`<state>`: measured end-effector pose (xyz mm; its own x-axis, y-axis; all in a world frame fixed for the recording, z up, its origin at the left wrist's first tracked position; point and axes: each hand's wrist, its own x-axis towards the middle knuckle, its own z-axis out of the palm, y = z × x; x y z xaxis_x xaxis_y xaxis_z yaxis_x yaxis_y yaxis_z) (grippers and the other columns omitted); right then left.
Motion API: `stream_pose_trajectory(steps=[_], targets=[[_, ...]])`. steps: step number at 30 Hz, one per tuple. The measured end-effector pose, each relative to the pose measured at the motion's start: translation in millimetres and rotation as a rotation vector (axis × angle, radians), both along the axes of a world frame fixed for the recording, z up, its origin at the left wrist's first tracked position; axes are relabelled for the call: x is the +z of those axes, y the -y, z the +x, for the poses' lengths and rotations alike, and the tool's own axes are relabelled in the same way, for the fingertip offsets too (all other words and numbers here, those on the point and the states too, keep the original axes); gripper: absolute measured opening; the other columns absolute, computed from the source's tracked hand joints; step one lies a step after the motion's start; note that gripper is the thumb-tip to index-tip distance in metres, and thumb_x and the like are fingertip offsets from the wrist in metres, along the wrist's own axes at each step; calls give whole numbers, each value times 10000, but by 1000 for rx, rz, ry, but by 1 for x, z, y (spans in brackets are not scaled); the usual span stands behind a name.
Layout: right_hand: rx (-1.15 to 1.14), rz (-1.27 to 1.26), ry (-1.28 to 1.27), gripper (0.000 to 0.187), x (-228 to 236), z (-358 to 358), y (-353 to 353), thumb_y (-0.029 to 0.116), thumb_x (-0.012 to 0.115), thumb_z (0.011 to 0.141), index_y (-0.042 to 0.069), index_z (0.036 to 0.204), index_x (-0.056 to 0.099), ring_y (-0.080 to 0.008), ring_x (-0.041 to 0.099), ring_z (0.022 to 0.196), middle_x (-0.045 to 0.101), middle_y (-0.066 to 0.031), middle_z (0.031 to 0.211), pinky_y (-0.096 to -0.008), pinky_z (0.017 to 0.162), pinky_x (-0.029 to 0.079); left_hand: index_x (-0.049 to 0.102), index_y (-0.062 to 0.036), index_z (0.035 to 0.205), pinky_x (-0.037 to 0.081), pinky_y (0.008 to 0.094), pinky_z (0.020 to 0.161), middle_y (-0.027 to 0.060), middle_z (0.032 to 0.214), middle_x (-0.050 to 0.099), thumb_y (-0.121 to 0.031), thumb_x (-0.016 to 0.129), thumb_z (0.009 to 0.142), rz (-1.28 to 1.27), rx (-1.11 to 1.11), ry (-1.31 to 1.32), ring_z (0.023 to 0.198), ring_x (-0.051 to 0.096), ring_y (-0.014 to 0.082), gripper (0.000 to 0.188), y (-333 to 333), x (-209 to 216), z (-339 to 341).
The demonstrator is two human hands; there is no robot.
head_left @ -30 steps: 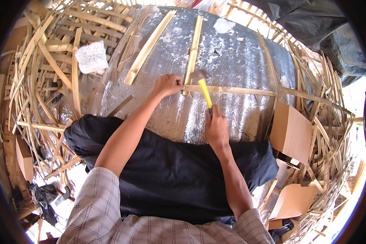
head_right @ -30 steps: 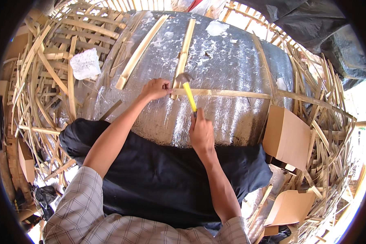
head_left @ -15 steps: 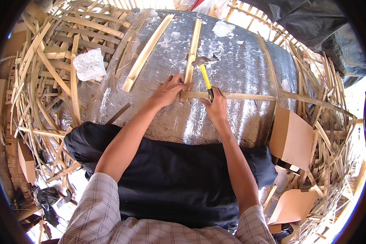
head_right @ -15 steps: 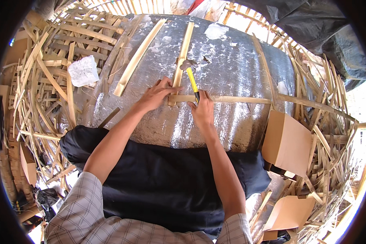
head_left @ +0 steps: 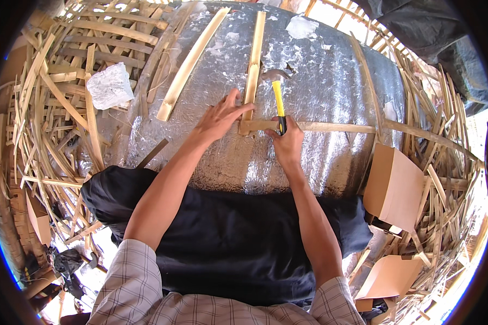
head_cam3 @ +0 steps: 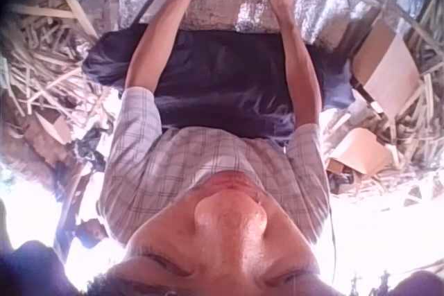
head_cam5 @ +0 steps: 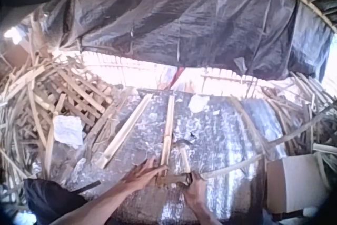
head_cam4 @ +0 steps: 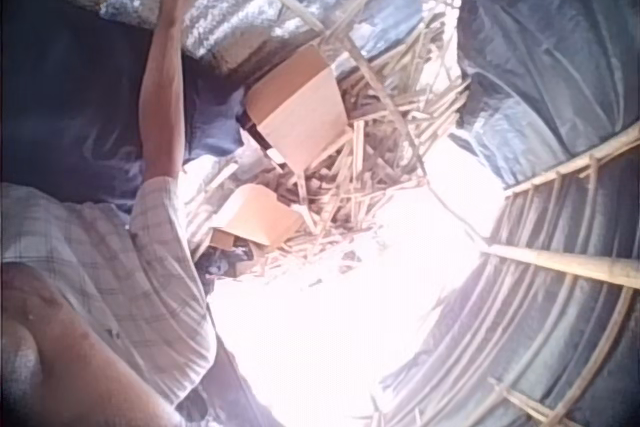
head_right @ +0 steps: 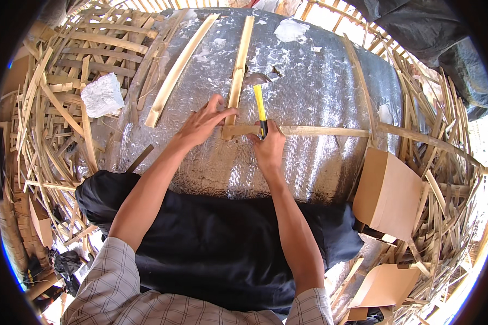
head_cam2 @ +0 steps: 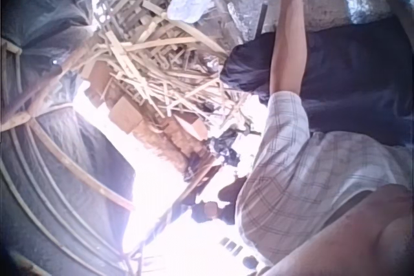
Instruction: The person positions thin wood strips on a board and hammers small nails into them to secure them. They align each strip and use a hammer to drive nails through the wood.
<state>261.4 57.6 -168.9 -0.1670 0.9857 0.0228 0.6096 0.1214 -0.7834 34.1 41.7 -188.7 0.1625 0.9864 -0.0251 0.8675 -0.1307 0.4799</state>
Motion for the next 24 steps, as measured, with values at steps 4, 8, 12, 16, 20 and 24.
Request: stream_pose_trajectory(steps=[4,8,12,16,20,24], targets=[[41,55,-9,305,4,-2,0,10,863,793,-55,1020,671,-390,736,912,724,-220,989,-462,786,573,612,-385,1396,616,396,1007,47,1408,505,68,518,997,72,-30,-28,1146,680,265,611,2,-2,-2],[60,35,-2,286,1,-1,-1,12,847,811,-66,1019,667,-408,733,902,719,-237,993,-474,768,568,623,-327,1404,617,411,1023,57,1398,476,97,522,976,-39,-27,-32,1198,660,256,611,-2,7,-1],[71,28,22,287,-7,3,-3,10,857,800,-61,1015,681,-391,739,888,720,-235,991,-469,759,570,633,-334,1382,619,424,1028,54,1393,452,45,588,976,-63,-16,-23,1296,592,259,557,-5,11,1],[59,27,-28,320,-12,5,-4,9,894,754,-44,1006,704,-342,741,874,725,-207,977,-442,761,579,649,-346,1354,611,441,1040,43,1399,443,-57,673,972,-54,-17,-22,1353,521,280,480,-5,12,1],[39,28,-20,347,-10,3,-4,11,918,720,-33,997,713,-319,735,863,725,-183,961,-419,767,584,662,-342,1341,598,464,1056,40,1424,424,-121,712,965,-63,-16,-46,1362,484,300,439,-3,13,-2],[33,24,-39,351,-13,4,-4,10,922,712,-28,992,713,-316,732,858,723,-178,960,-417,767,582,677,-329,1328,593,479,1057,46,1470,395,-136,713,968,-32,-19,-20,1372,462,315,411,-2,16,-1]])
